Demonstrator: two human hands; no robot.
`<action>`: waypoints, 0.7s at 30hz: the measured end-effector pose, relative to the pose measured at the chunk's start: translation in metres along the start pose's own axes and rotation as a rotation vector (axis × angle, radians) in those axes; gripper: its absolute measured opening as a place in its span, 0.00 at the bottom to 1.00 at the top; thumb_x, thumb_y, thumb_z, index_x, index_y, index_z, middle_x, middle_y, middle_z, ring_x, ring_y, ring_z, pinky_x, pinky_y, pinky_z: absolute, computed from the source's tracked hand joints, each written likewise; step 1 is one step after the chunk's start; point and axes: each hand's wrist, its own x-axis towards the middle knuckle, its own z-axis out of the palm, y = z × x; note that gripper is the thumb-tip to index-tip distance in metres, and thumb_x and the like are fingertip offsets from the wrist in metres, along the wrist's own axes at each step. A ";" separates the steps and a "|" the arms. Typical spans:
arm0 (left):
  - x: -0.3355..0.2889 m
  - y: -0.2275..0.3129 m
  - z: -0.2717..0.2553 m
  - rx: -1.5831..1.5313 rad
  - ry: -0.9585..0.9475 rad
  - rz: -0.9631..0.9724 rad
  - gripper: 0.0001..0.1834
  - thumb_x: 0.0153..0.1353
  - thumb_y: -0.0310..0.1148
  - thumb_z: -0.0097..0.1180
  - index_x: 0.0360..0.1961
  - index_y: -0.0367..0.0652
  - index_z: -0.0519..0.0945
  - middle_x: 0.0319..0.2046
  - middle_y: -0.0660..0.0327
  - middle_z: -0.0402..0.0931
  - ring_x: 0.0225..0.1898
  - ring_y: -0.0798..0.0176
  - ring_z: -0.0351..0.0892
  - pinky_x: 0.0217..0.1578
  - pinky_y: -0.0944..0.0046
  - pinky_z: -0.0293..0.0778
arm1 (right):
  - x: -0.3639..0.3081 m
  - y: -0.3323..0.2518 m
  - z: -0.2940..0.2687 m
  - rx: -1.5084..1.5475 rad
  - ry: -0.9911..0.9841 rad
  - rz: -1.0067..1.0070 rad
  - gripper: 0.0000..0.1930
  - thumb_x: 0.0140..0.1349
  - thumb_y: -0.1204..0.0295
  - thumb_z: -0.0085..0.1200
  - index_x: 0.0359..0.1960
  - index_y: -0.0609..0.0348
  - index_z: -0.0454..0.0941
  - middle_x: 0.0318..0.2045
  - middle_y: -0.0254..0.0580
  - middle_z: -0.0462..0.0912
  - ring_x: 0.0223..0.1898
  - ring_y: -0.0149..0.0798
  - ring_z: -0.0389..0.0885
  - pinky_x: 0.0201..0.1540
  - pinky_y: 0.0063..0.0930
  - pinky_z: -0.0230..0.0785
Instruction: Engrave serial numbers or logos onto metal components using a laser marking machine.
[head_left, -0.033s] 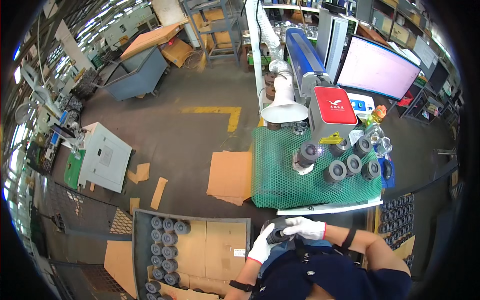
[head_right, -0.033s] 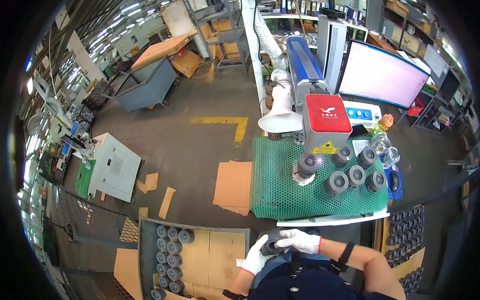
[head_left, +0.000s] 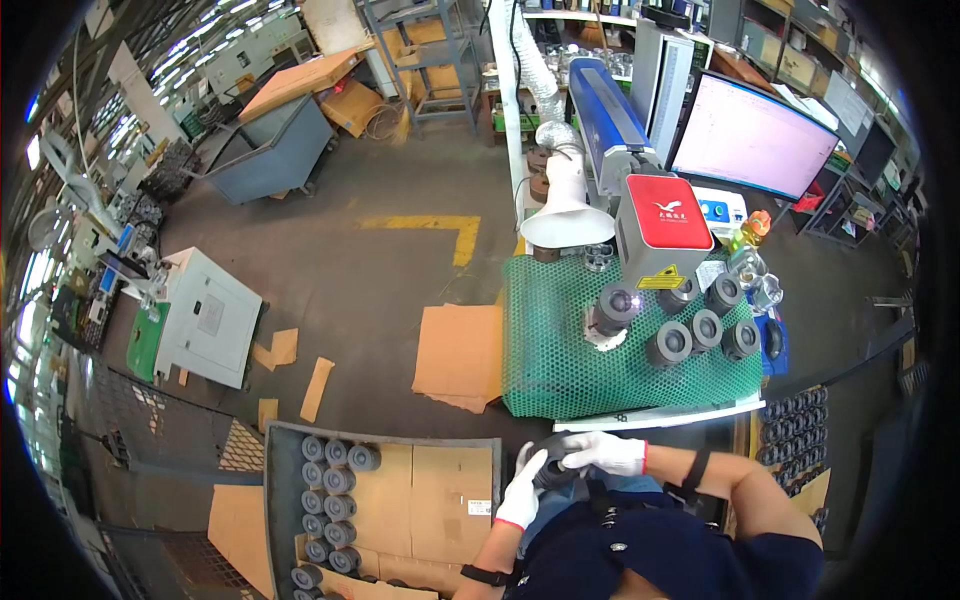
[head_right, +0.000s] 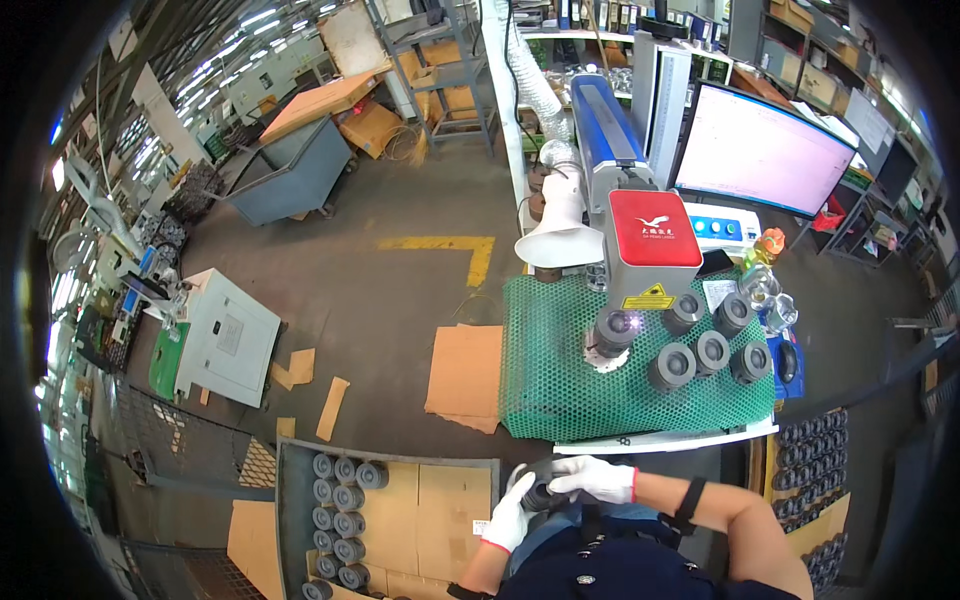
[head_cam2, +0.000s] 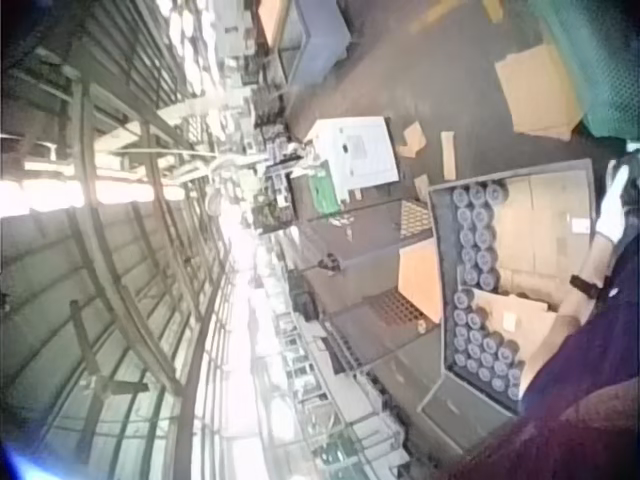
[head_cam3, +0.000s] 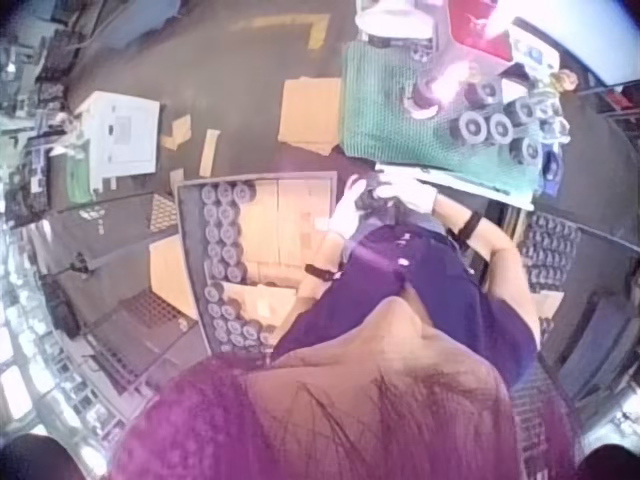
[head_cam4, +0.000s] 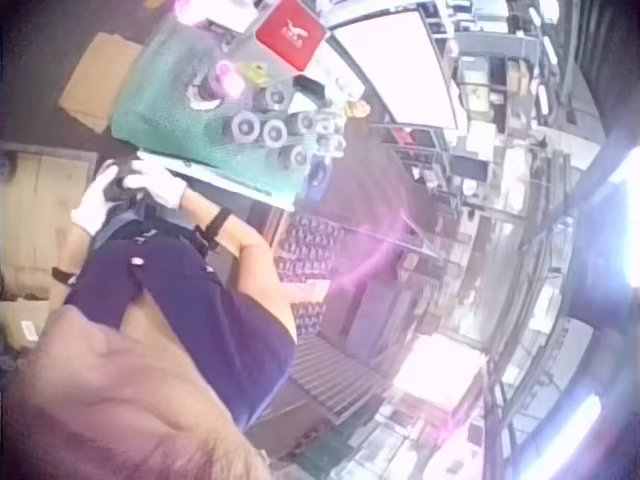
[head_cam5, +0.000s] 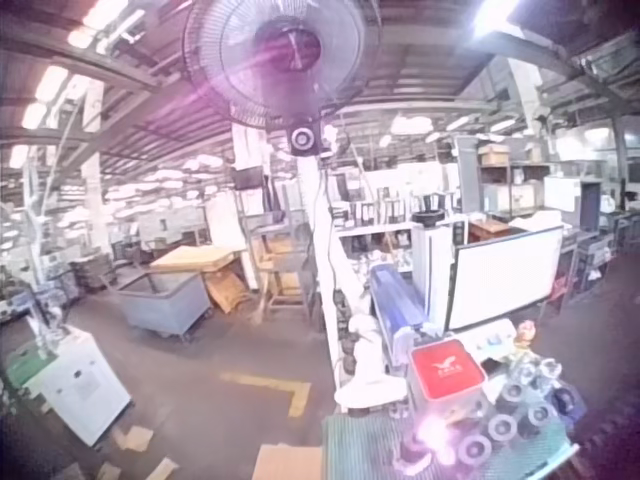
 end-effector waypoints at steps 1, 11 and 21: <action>-0.007 0.003 0.006 0.053 0.128 0.149 0.40 0.68 0.41 0.61 0.77 0.49 0.57 0.71 0.54 0.63 0.72 0.57 0.62 0.69 0.50 0.58 | 0.012 -0.014 -0.004 -0.243 0.003 0.099 0.31 0.68 0.61 0.59 0.71 0.57 0.68 0.56 0.31 0.80 0.54 0.27 0.75 0.52 0.27 0.70; -0.024 -0.028 -0.066 0.076 0.471 0.349 0.29 0.65 0.37 0.65 0.66 0.44 0.74 0.51 0.62 0.78 0.46 0.69 0.77 0.47 0.65 0.72 | 0.123 -0.139 -0.080 -1.817 0.514 -0.295 0.14 0.61 0.65 0.48 0.38 0.57 0.84 0.34 0.56 0.87 0.41 0.58 0.86 0.45 0.53 0.76; 0.014 -0.012 -0.023 0.217 0.446 0.248 0.29 0.66 0.39 0.64 0.66 0.42 0.74 0.59 0.55 0.76 0.59 0.59 0.75 0.56 0.59 0.71 | 0.110 -0.151 -0.076 -1.709 0.835 -0.691 0.14 0.55 0.72 0.53 0.45 0.59 0.75 0.37 0.49 0.78 0.40 0.49 0.79 0.39 0.45 0.69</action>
